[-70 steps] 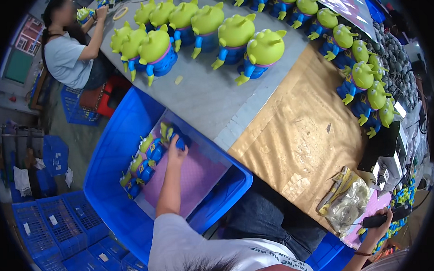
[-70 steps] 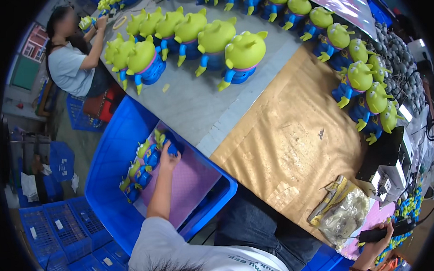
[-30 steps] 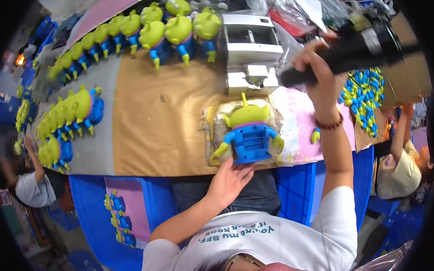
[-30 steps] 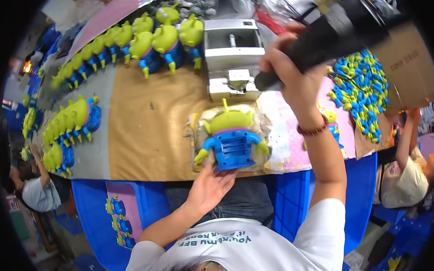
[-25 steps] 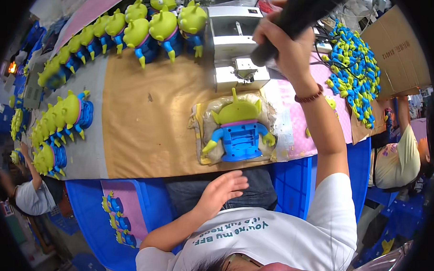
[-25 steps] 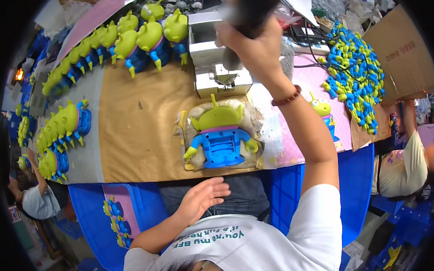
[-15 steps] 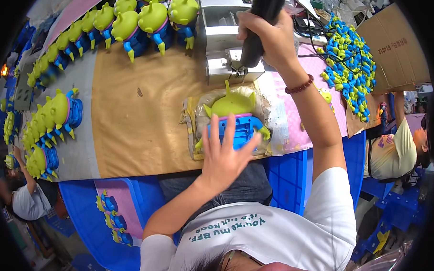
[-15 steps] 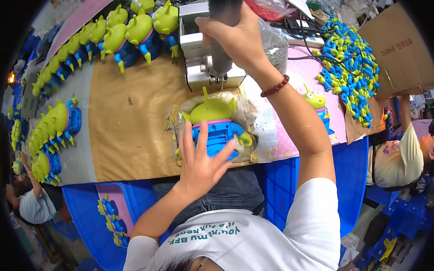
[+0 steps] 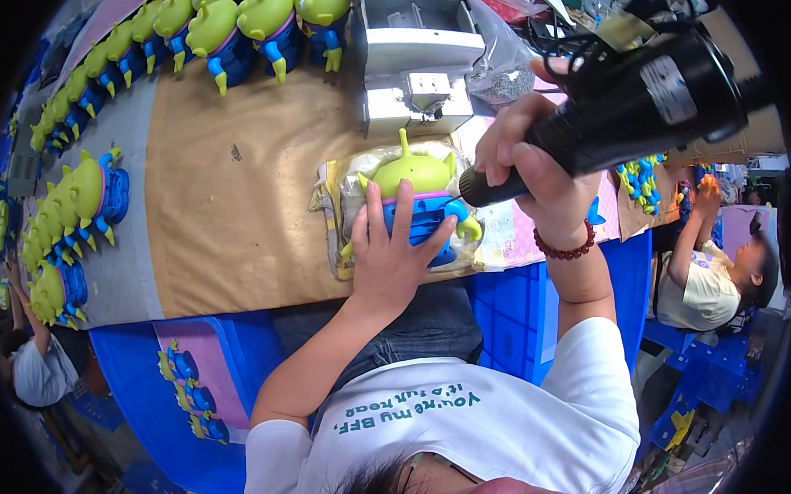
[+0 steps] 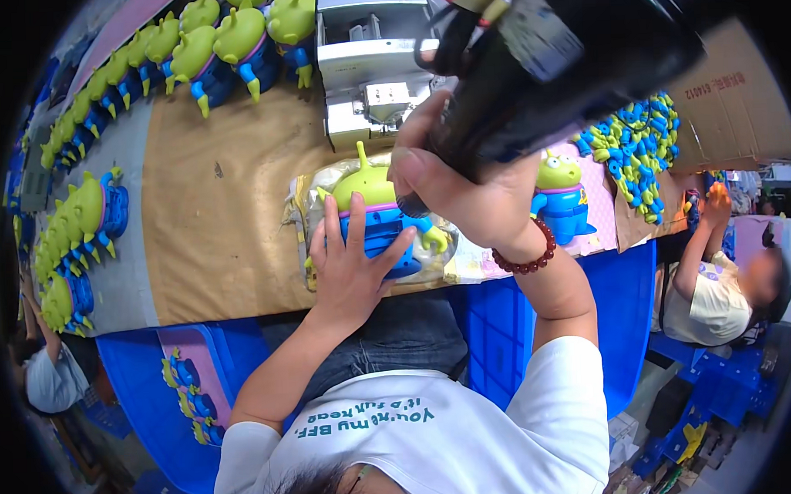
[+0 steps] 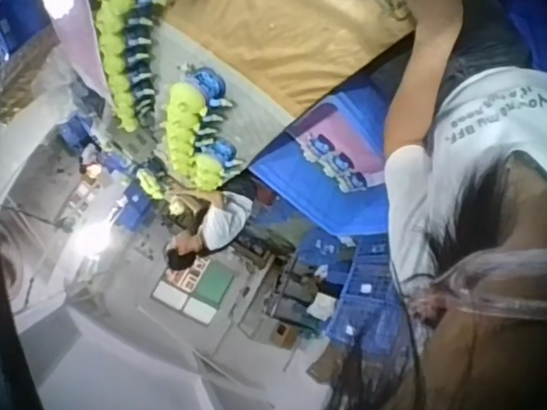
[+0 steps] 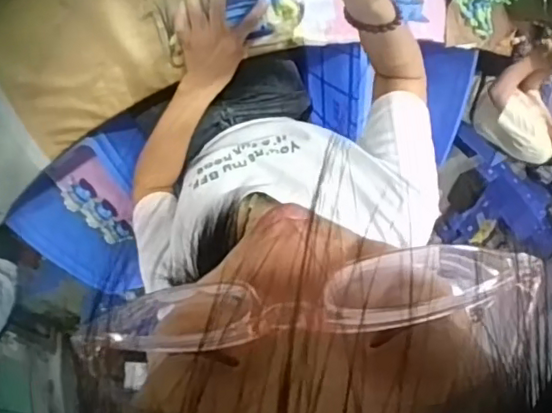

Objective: The worker is using a heat gun to process and clean green alien-like toy figurines on an assembly line.

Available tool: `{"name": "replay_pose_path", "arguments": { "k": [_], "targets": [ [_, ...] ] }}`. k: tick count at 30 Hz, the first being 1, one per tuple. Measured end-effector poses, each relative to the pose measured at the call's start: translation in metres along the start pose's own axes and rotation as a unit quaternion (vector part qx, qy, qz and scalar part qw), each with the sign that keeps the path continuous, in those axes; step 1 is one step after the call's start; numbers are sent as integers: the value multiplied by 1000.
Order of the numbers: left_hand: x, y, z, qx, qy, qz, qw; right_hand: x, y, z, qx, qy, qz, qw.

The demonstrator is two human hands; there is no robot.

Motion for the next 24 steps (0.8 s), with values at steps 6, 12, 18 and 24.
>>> {"name": "replay_pose_path", "arguments": {
  "k": [6,12,18,24],
  "targets": [
    [3,-2,-2,-12,20,11,1000,-4,-1,-9,26,-10,38,999],
    [1,-1,-1,-18,31,18,999,-15,22,-22,42,-76,-11,996],
    [4,-3,-1,-7,63,13,998,-29,15,-25,123,-132,39,983],
    [4,-3,0,-4,68,14,998,-37,11,-24,145,-165,54,974]
  ]
}}
Point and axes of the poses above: each hand's wrist, its own z-axis towards the middle knuckle, its own x-axis out of the back of the hand, y = z × x, the point moved 10 cm from there along z, towards the middle knuckle, and after that the axes turned 14 degrees about -z, right-handed, at the moved point
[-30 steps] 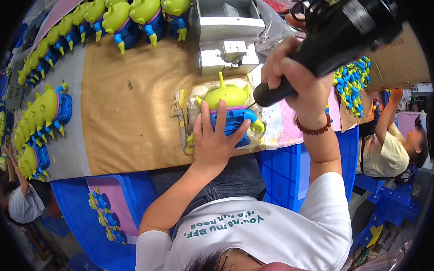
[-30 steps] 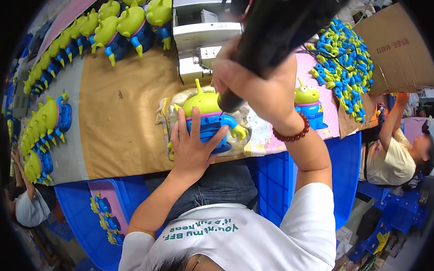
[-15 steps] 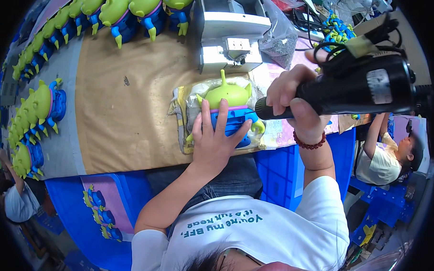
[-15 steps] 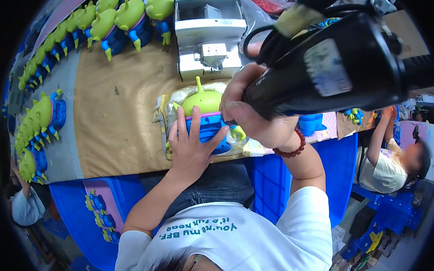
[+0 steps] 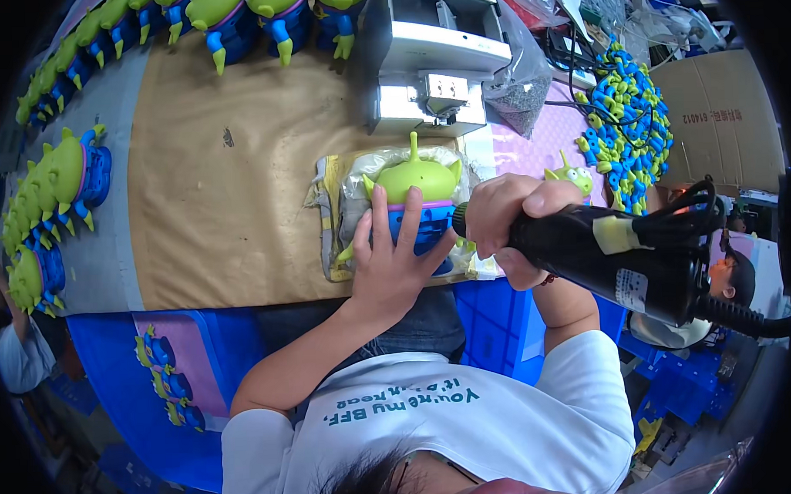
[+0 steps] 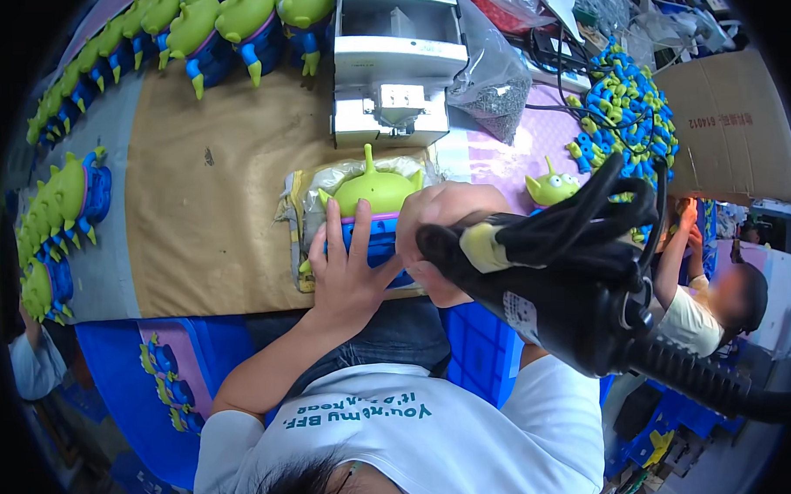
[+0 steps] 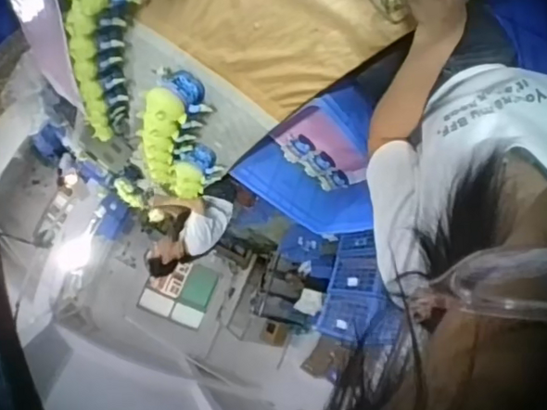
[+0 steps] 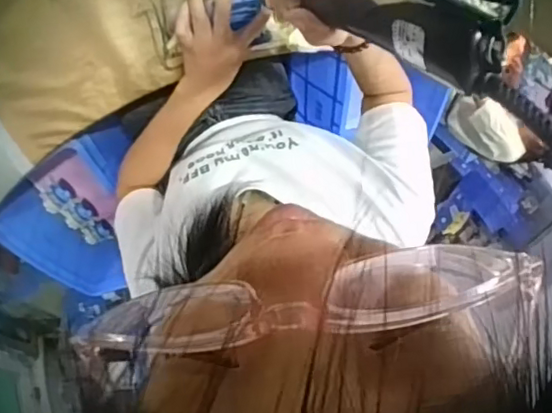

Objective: The worker is using a heat gun to process and clean green alien-like toy figurines on an assembly line.

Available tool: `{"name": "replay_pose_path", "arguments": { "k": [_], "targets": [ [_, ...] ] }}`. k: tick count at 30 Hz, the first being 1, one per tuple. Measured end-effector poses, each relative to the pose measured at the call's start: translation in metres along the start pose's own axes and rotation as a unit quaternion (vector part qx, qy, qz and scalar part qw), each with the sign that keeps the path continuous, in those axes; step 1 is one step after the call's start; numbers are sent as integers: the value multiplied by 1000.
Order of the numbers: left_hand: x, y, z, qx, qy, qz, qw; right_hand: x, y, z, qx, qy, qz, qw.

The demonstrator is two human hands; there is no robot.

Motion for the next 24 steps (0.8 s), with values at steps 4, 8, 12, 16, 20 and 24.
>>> {"name": "replay_pose_path", "arguments": {
  "k": [4,8,12,16,20,24],
  "targets": [
    [1,1,0,-1,8,4,1000,-1,-1,1,23,-37,13,999],
    [5,3,3,1,-11,-16,1000,-1,-2,-2,12,-17,10,1000],
    [6,0,3,8,-39,-39,998,2,5,-5,-72,-14,-91,993],
    [4,-5,-3,7,-62,-13,998,22,-8,15,-65,65,38,995],
    [15,-11,-6,36,-103,-58,992,72,15,49,-77,212,-52,973],
    [25,-23,-19,47,-35,-102,993,70,69,59,-156,313,-27,936]
  ]
}}
Point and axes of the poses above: each hand's wrist, its own z-axis towards the middle knuckle, its own x-axis out of the back of the hand, y = z × x, the point moved 10 cm from there along z, towards the middle knuckle, and after that the axes turned 14 degrees about -z, right-handed, at the moved point
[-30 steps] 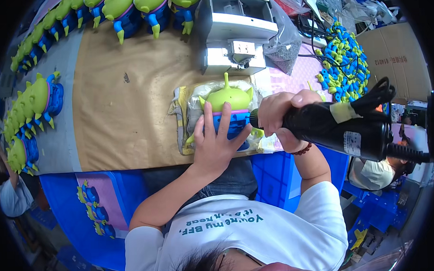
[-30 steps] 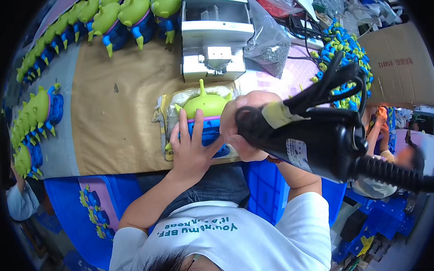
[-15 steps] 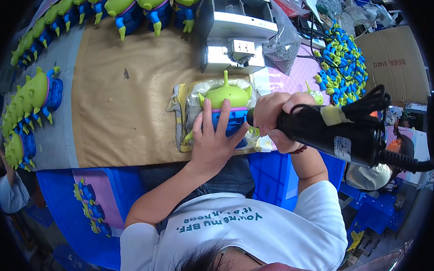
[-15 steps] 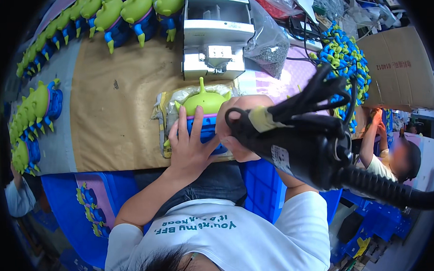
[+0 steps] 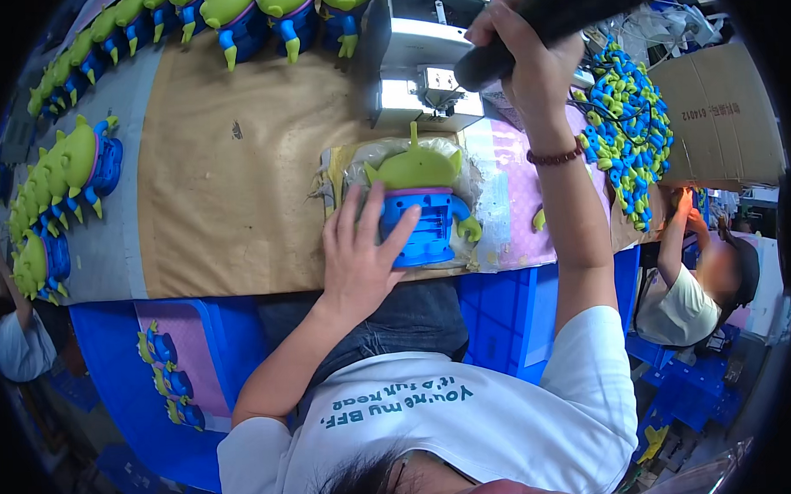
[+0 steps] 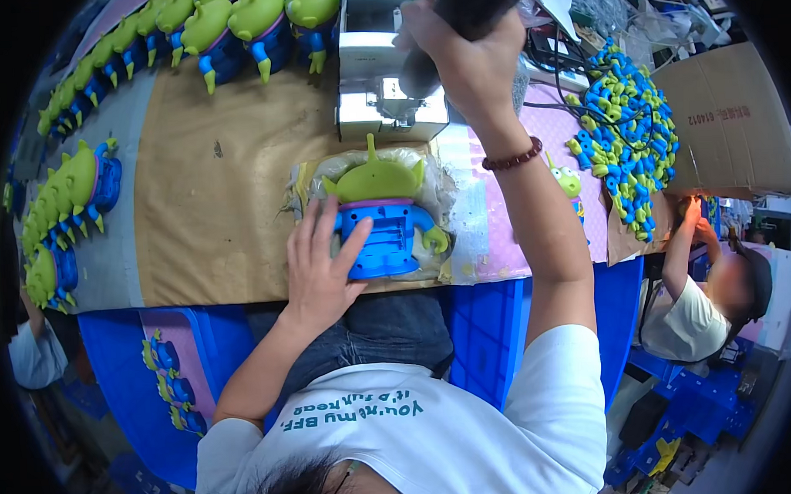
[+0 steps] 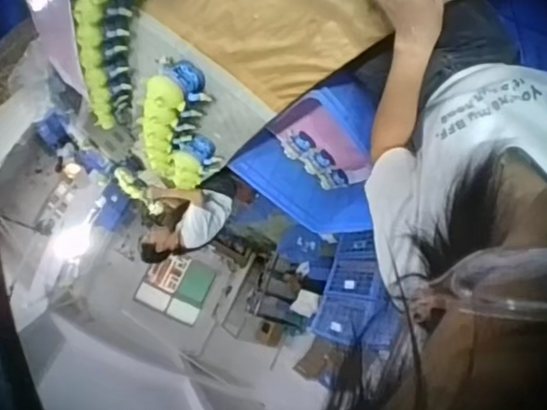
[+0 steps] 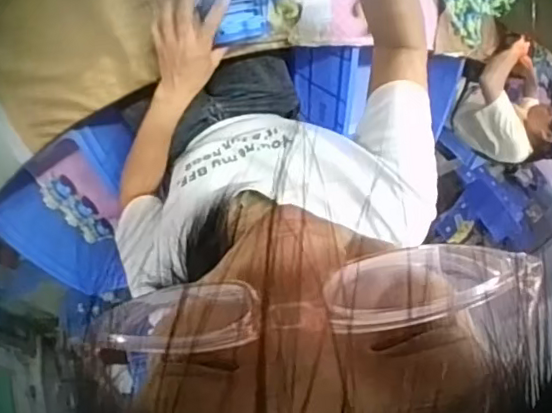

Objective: The worker is using a heat gun to process and clean green alien-like toy figurines on an assembly line.

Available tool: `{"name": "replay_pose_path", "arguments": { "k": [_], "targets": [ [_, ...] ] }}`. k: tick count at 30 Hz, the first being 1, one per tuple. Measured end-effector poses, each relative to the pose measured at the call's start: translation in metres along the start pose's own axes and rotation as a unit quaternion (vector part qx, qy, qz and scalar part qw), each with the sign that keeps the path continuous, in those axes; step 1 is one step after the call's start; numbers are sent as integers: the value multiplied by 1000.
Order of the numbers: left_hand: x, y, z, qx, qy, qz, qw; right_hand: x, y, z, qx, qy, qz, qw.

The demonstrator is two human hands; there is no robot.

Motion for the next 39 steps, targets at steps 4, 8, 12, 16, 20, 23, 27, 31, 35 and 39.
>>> {"name": "replay_pose_path", "arguments": {
  "k": [4,8,12,16,20,23,27,31,35,39],
  "targets": [
    [7,-24,-20,33,56,-53,997,-7,19,14,-64,-6,-62,996],
    [2,-48,-37,50,112,-130,984,-14,19,8,-104,-35,-61,992],
    [-2,-60,-41,85,116,-170,975,-8,-24,-4,-47,-78,-30,995],
    [-2,-60,-43,88,106,-151,979,-22,-67,-31,26,-157,52,986],
    [4,-52,-39,26,130,-149,980,-42,-72,-61,54,-184,63,979],
    [6,-51,-39,28,129,-154,979,-50,-71,-72,65,-215,-11,974],
    [27,-49,-34,11,166,-224,960,-56,-69,-79,53,-220,-46,973],
    [55,-16,5,-12,181,-131,975,-59,-75,-79,49,-210,-6,977],
    [54,-8,20,-30,185,-116,975,-56,-82,-78,53,-193,65,978],
    [48,-15,20,-18,197,-198,960,-54,-89,-79,45,-188,93,977]
  ]
}}
Point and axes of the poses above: each hand's wrist, its own z-axis towards the middle knuckle, its own x-axis out of the back of the hand, y = z × x, the point moved 10 cm from there along z, towards the middle knuckle, and after that the axes turned 14 degrees about -z, right-handed, at the moved point
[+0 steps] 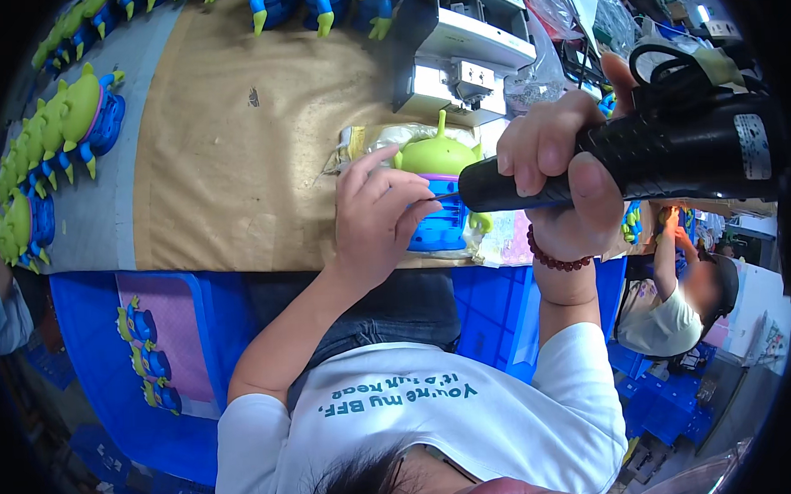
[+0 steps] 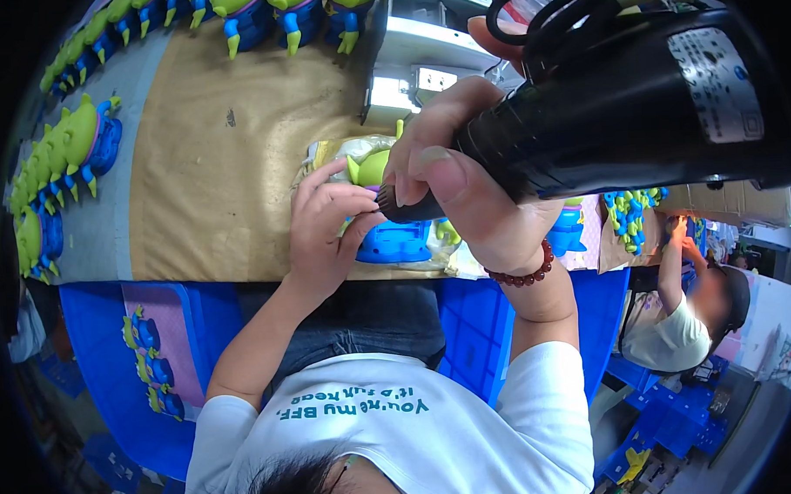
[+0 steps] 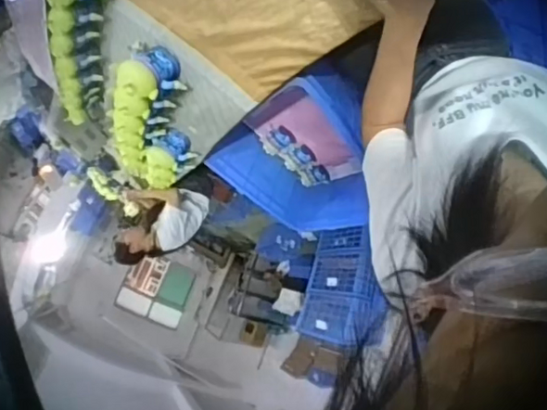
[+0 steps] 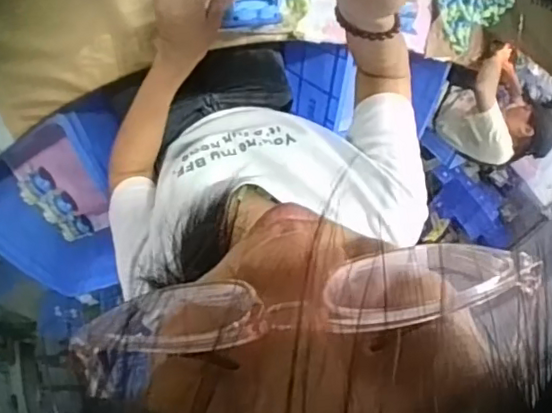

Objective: The worker is using a heat gun to process and clean green alien-like toy figurines on an assembly line.

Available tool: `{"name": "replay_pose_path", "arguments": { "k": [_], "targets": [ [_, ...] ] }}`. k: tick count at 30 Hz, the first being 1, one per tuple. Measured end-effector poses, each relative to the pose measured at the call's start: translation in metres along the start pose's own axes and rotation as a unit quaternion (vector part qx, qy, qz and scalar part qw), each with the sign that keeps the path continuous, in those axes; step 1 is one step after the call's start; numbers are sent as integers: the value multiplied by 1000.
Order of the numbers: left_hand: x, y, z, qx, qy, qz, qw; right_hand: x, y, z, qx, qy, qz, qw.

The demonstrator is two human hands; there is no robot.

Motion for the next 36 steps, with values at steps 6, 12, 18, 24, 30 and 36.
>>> {"name": "replay_pose_path", "arguments": {
  "k": [6,12,18,24,30,36],
  "targets": [
    [-2,-2,2,42,-17,-75,996,-1,-7,-2,5,-5,7,1000],
    [7,7,1,38,-12,-28,999,-2,2,-7,13,-21,-35,999],
    [7,-34,-49,109,-70,54,990,-7,20,-11,29,-50,-61,996],
    [1,-46,-65,79,-79,83,990,-19,45,-26,54,-162,-116,978],
    [1,-47,-64,82,-78,88,990,-33,42,-26,97,-229,-62,967],
    [1,-48,-63,78,-76,89,990,-31,49,-24,95,-211,-50,972]
  ]
}}
Point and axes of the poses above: each hand's wrist, its own z-axis towards the middle knuckle, its own x-axis out of the back of the hand, y = z × x, the point moved 10 cm from there along z, towards the middle knuckle, and after that the axes turned 14 degrees about -z, right-handed, at the moved point
